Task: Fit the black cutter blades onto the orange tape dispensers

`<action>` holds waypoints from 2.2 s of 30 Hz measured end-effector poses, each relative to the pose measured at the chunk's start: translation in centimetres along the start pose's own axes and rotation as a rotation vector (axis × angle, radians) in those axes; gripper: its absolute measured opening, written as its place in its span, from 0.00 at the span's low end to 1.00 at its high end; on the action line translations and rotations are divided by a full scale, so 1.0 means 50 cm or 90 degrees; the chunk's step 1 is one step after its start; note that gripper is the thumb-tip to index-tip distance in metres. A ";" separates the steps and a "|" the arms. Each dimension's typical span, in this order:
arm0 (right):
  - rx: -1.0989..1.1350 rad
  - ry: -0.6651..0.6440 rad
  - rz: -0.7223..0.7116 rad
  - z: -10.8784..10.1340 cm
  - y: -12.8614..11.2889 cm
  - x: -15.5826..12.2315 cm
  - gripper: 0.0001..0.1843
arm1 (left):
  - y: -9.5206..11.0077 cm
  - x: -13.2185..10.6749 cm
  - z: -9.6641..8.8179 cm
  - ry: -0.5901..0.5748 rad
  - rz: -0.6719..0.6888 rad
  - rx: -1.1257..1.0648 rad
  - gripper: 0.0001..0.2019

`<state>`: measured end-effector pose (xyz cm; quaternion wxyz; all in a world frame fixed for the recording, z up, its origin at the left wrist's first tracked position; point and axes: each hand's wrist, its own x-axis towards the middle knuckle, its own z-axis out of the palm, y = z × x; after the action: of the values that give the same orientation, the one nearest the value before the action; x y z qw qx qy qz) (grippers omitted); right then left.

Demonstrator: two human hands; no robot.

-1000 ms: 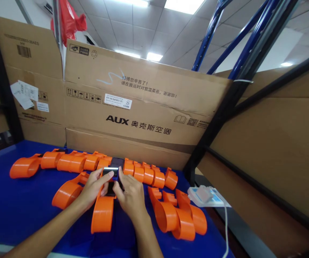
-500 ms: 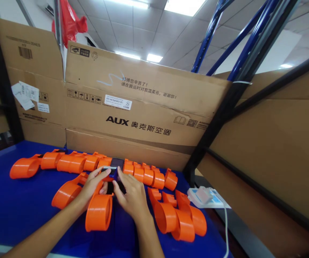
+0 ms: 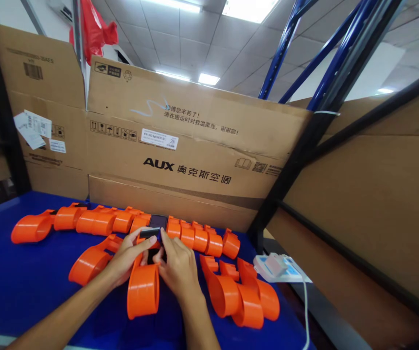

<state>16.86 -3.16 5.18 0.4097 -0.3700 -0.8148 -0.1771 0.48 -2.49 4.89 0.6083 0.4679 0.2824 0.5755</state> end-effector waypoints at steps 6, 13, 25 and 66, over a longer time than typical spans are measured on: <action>-0.015 0.017 -0.020 0.002 -0.005 -0.001 0.31 | -0.004 0.002 -0.004 0.007 0.000 0.013 0.19; -0.019 0.031 -0.031 0.003 -0.006 -0.001 0.30 | -0.004 0.001 -0.006 -0.003 0.000 0.010 0.19; 0.044 -0.001 -0.010 -0.005 0.001 -0.002 0.30 | -0.001 0.005 -0.016 0.010 -0.020 0.013 0.21; 0.202 0.130 0.397 -0.042 0.028 0.001 0.14 | -0.010 0.015 -0.035 0.003 0.023 -0.034 0.19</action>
<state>19.03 -3.45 6.44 0.5756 -0.5130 -0.6349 0.0486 -0.73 -1.30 3.89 0.6093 0.4550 0.2597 0.5952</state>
